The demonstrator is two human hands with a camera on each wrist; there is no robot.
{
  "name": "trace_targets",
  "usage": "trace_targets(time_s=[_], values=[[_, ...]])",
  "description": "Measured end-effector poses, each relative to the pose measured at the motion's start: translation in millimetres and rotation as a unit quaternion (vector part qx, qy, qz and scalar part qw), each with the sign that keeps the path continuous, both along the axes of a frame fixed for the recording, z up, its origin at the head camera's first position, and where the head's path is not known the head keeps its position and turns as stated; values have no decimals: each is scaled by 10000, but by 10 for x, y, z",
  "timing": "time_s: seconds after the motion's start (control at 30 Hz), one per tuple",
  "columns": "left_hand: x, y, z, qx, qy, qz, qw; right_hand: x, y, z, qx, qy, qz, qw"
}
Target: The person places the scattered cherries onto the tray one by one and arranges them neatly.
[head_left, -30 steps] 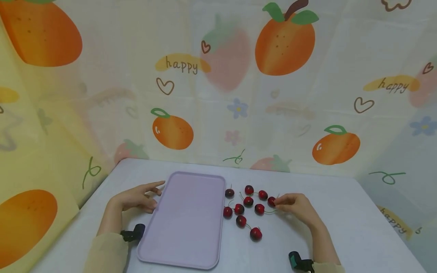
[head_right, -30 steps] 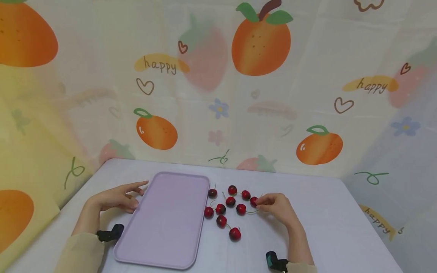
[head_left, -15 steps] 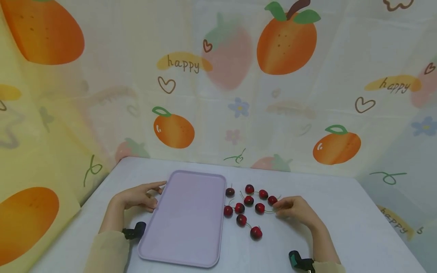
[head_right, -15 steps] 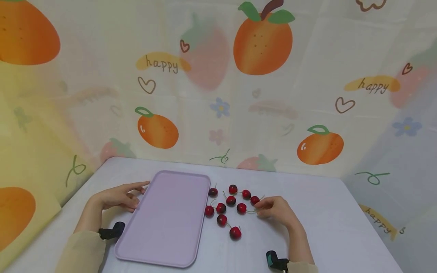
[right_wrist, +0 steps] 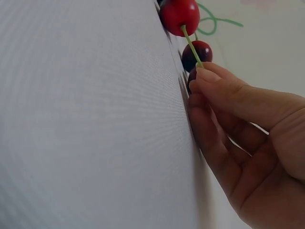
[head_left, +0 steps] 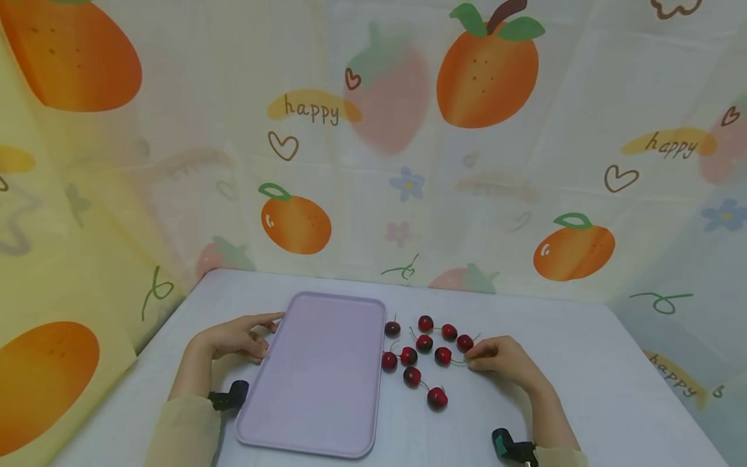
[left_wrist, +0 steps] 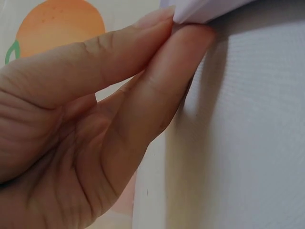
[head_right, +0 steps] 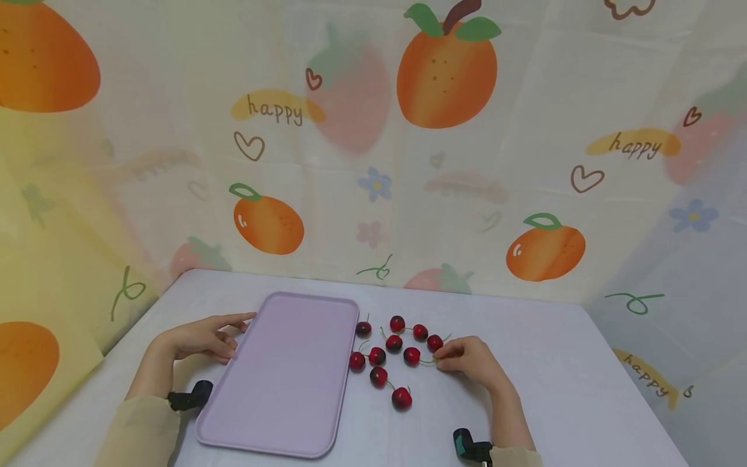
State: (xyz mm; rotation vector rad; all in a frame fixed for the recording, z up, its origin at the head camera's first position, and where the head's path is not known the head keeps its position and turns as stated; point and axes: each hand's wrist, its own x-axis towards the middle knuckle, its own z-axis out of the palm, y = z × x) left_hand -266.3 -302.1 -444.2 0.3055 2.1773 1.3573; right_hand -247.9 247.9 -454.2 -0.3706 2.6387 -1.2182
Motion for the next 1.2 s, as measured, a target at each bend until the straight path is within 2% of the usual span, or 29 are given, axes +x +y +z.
trace_targets(time_s=[0.73, 0.97, 1.2], values=[[23, 21, -2, -90, 9, 98, 9999, -21, -73, 47, -39, 244, -502, 9984], [7, 5, -9, -29, -14, 77, 10000, -19, -134, 114, -39, 223, -640, 9977], [13, 10, -1, -53, -26, 101, 9999, -45, -201, 193, -228, 377, -597, 9972]])
